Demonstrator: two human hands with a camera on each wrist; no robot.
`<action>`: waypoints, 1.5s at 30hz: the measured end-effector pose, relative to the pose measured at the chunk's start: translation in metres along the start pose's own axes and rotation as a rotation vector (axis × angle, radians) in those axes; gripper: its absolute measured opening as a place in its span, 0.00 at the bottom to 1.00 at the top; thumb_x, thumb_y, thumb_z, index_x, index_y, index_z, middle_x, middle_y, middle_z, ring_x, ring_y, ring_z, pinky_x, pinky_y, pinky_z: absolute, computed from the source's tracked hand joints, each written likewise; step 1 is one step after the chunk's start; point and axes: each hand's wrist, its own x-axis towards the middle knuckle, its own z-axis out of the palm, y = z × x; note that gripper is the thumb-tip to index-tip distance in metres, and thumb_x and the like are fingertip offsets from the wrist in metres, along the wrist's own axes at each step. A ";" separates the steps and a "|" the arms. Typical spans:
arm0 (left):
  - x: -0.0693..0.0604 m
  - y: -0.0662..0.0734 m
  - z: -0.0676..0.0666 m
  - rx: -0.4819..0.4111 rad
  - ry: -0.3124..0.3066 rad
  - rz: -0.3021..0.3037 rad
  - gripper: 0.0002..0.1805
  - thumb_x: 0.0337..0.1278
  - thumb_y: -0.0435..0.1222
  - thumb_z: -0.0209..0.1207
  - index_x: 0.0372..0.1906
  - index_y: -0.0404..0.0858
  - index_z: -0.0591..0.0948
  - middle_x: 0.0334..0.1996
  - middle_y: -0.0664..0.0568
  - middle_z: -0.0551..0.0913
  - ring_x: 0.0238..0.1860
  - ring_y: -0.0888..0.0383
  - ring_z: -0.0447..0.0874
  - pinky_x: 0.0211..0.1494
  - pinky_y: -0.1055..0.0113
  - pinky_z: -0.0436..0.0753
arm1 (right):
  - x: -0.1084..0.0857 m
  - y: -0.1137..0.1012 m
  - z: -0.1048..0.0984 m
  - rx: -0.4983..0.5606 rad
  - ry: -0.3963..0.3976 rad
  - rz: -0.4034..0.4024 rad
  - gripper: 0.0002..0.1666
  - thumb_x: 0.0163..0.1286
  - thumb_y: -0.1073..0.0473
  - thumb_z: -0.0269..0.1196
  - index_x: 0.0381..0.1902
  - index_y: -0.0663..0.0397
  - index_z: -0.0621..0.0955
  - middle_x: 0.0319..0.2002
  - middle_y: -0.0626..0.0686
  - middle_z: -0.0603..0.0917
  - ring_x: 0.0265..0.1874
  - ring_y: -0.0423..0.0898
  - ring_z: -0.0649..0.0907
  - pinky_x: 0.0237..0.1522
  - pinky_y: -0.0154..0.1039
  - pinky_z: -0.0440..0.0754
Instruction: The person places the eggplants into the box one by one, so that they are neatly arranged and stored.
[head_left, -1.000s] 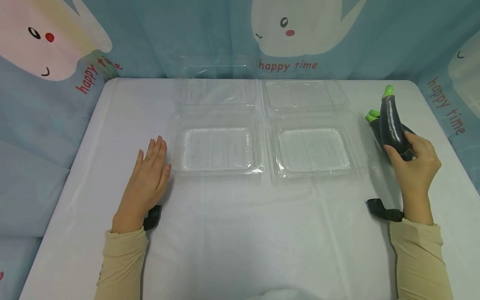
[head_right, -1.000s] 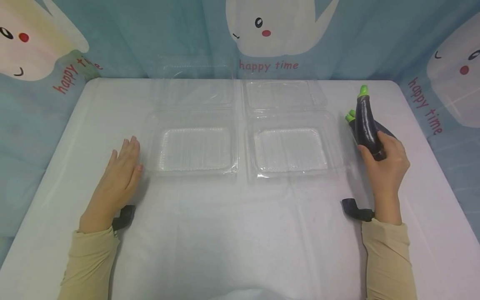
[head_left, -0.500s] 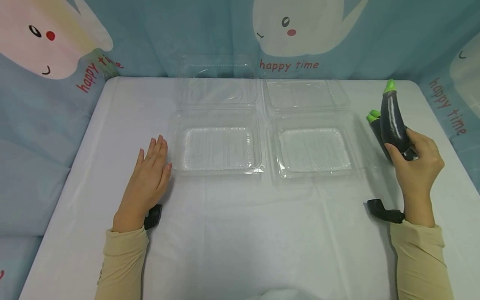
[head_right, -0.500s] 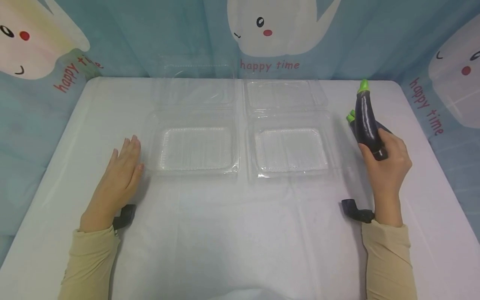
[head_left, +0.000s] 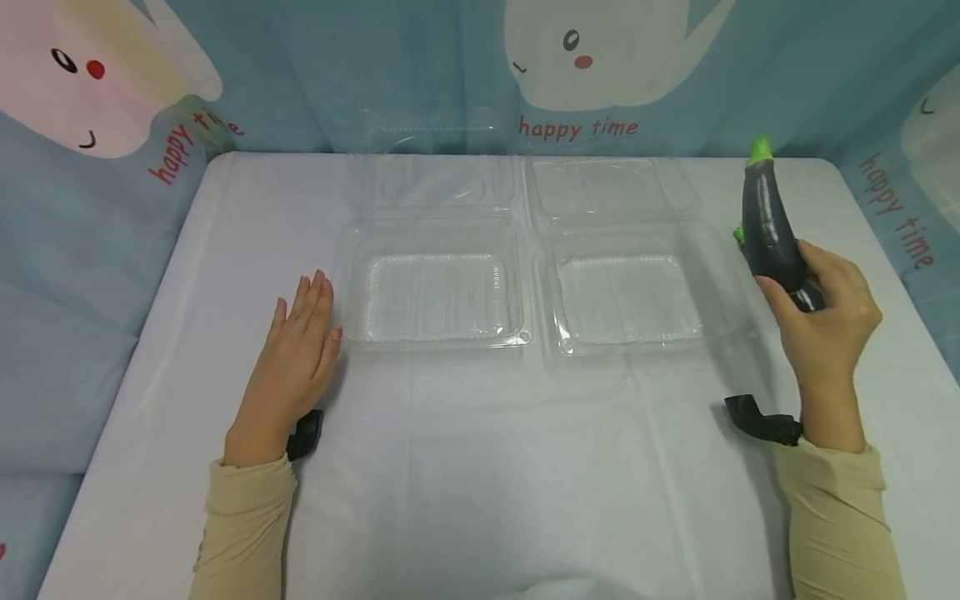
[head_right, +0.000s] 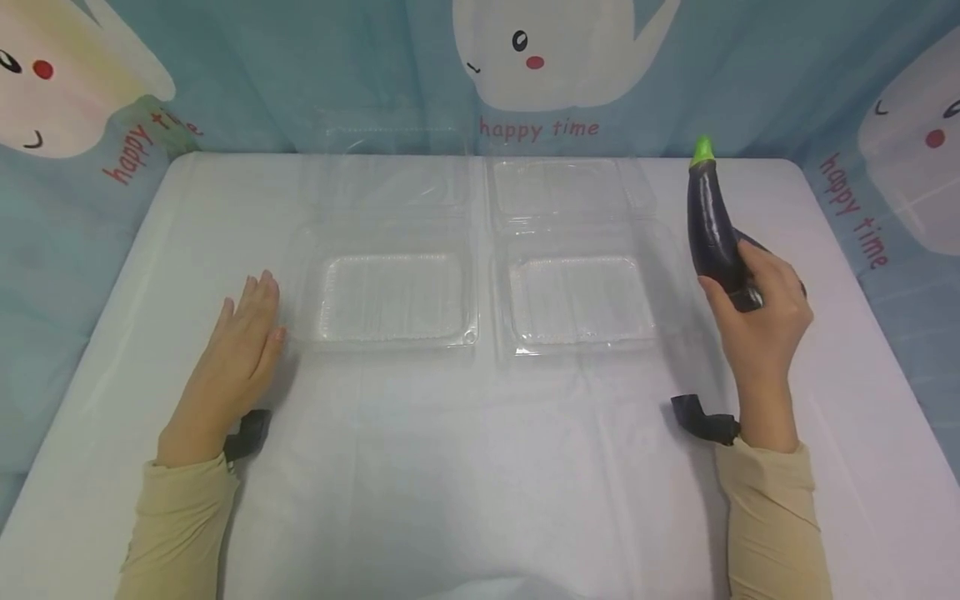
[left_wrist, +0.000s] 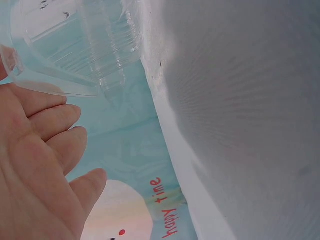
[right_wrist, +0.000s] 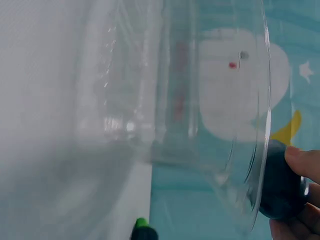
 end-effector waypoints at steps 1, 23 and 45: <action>0.000 0.000 0.000 -0.001 0.001 0.001 0.30 0.74 0.40 0.39 0.70 0.25 0.52 0.72 0.36 0.49 0.73 0.47 0.41 0.72 0.48 0.41 | 0.001 -0.003 0.001 0.011 -0.007 -0.008 0.27 0.47 0.75 0.72 0.48 0.67 0.82 0.47 0.64 0.82 0.46 0.24 0.74 0.48 0.21 0.72; 0.000 -0.001 0.001 -0.010 0.014 0.006 0.30 0.74 0.42 0.38 0.70 0.24 0.53 0.72 0.36 0.50 0.73 0.46 0.42 0.72 0.47 0.42 | 0.007 -0.043 0.021 0.125 -0.043 -0.115 0.29 0.42 0.76 0.74 0.47 0.66 0.83 0.46 0.63 0.83 0.48 0.48 0.81 0.50 0.25 0.73; 0.001 -0.001 0.001 -0.003 -0.011 -0.007 0.31 0.74 0.41 0.39 0.71 0.25 0.51 0.72 0.37 0.49 0.74 0.48 0.40 0.72 0.48 0.41 | 0.008 -0.074 0.046 0.222 -0.165 -0.206 0.31 0.44 0.76 0.74 0.50 0.63 0.82 0.49 0.59 0.83 0.49 0.53 0.81 0.54 0.31 0.74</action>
